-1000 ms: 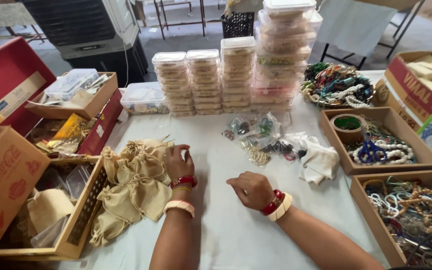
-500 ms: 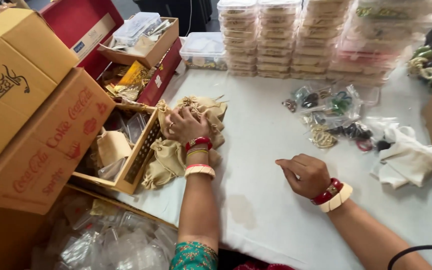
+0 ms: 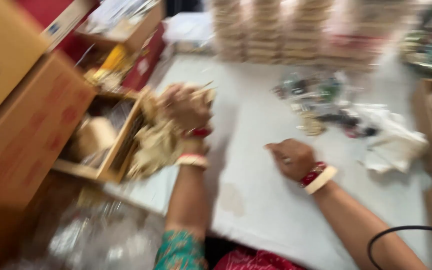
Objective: The person wipes a clear plastic container with a white cloth, places a small beige drawstring pouch inside, and closes the container. They repeat this process with another container, wiping it clean before placing a pouch inside and stacking the finished items.
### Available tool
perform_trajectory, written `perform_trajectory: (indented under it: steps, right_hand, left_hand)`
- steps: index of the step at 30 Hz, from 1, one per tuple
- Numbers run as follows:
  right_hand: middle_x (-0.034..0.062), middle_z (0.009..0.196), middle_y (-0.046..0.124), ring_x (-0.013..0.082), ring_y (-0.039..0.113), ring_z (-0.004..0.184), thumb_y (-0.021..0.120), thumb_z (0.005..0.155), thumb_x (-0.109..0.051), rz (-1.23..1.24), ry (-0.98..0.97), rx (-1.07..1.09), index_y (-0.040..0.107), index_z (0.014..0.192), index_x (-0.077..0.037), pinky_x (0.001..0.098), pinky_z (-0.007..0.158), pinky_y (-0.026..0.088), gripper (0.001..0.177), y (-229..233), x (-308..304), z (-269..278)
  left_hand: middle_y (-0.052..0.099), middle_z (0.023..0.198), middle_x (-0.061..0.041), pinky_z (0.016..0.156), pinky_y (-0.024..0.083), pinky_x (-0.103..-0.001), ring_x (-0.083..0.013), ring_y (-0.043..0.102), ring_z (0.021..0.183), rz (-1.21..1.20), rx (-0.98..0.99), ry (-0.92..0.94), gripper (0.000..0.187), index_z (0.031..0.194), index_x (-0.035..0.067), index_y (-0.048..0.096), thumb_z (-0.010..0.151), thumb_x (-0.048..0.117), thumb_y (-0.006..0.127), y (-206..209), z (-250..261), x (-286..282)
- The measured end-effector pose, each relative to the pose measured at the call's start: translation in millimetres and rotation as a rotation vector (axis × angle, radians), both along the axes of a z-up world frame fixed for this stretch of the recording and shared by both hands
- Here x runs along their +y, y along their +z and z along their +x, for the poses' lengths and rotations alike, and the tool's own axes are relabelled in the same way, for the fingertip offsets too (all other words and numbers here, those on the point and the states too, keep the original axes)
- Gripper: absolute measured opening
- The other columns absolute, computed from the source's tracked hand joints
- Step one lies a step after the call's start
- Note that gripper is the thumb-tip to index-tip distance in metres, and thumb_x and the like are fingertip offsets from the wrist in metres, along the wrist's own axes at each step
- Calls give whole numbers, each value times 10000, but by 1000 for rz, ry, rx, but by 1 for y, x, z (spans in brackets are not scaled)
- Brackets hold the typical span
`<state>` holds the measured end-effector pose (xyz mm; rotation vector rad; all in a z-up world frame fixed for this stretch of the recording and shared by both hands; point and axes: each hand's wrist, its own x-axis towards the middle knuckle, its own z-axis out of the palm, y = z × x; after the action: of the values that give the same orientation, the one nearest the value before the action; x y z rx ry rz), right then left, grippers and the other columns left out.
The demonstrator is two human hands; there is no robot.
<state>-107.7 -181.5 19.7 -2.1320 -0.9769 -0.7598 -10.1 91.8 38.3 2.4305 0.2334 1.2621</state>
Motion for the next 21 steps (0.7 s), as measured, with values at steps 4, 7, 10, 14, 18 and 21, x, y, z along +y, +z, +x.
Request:
perform_trajectory:
  steps: [4,7,10,14,18,21]
  right_hand:
    - [114,726,666,274,607,615,773,908,-71,10,-1,-6,781,952,-111,395,561,474,60,-22,-7,9]
    - [68,694,616,216,585,615,751,986,-60,-70,-49,48,804,1083,-161,337,565,470,149,-25,-13,14]
    - [56,688,602,202,581,618,772,1052,-65,-194,-117,-12,816,1106,-167,316,598,469,123,-36,-26,16]
    - [98,698,618,198,596,604,731,1043,-19,-186,-15,-28,789,1140,-60,288,588,463,120,-36,-28,19]
    - [127,696,627,196,606,604,707,1031,59,-140,59,13,760,1124,29,268,590,476,111,-56,-32,26]
    - [135,709,645,201,593,583,706,1006,85,-208,14,-2,769,1168,29,274,574,470,183,-54,-27,17]
  left_hand:
    - [609,1194,-30,1019,372,-440,-252,528,1226,-17,-309,-111,214,937,205,689,869,385,783,26,-27,-1]
    - [640,1171,-9,1010,400,-393,-232,567,1202,23,-470,-170,126,891,220,701,895,321,775,73,-83,-5]
    - [659,1107,5,858,406,-357,-174,570,1032,95,-444,-229,164,917,189,686,928,332,764,81,-120,25]
    - [680,947,5,787,481,-348,-156,628,847,410,-260,-252,204,948,180,666,1011,372,690,71,-177,105]
    - [697,880,-49,810,489,-399,-249,649,865,327,343,-173,265,818,133,683,968,341,749,69,-260,172]
    - [690,1098,-112,989,474,-452,-322,614,1106,122,1050,-204,536,1021,147,706,702,554,848,-12,-301,228]
